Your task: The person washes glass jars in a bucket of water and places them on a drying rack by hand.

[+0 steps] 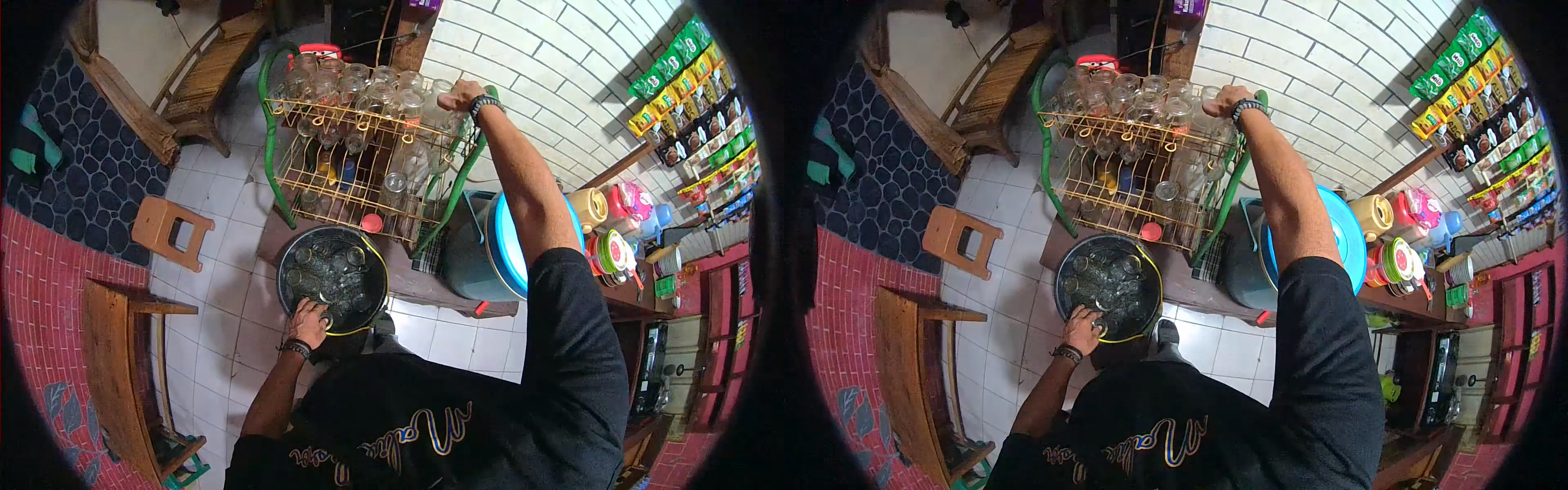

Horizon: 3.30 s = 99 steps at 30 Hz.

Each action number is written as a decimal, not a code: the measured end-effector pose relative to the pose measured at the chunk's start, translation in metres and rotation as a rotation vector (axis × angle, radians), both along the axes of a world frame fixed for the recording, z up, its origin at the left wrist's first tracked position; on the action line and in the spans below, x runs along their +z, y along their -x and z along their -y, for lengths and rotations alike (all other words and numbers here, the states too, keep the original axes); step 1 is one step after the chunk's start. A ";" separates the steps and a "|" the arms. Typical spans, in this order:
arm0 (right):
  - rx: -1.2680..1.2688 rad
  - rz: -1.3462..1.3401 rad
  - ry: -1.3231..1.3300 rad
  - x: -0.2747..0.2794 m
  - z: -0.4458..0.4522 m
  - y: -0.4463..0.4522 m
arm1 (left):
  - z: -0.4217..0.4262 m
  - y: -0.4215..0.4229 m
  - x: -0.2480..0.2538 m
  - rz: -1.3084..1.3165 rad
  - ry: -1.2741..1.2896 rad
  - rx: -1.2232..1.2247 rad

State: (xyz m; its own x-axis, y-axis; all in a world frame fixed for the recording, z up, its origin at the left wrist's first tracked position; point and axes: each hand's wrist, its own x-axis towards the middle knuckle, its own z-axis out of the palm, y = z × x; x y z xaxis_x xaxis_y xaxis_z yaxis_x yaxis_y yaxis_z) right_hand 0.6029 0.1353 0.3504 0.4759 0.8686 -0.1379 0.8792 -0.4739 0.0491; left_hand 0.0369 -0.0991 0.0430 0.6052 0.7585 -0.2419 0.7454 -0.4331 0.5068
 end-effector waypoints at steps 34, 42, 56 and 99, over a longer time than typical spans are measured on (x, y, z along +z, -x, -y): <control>0.203 0.174 -0.029 -0.016 0.010 -0.003 | -0.003 0.002 -0.007 -0.010 0.006 -0.041; 0.226 0.328 -0.021 -0.037 0.019 0.005 | -0.004 0.001 -0.004 0.024 -0.021 -0.020; 0.271 0.523 -0.177 -0.059 0.024 0.001 | -0.002 -0.001 0.005 -0.090 0.011 -0.010; 0.448 -0.038 -0.494 -0.038 -0.100 0.012 | -0.005 0.004 -0.012 -0.069 0.043 0.029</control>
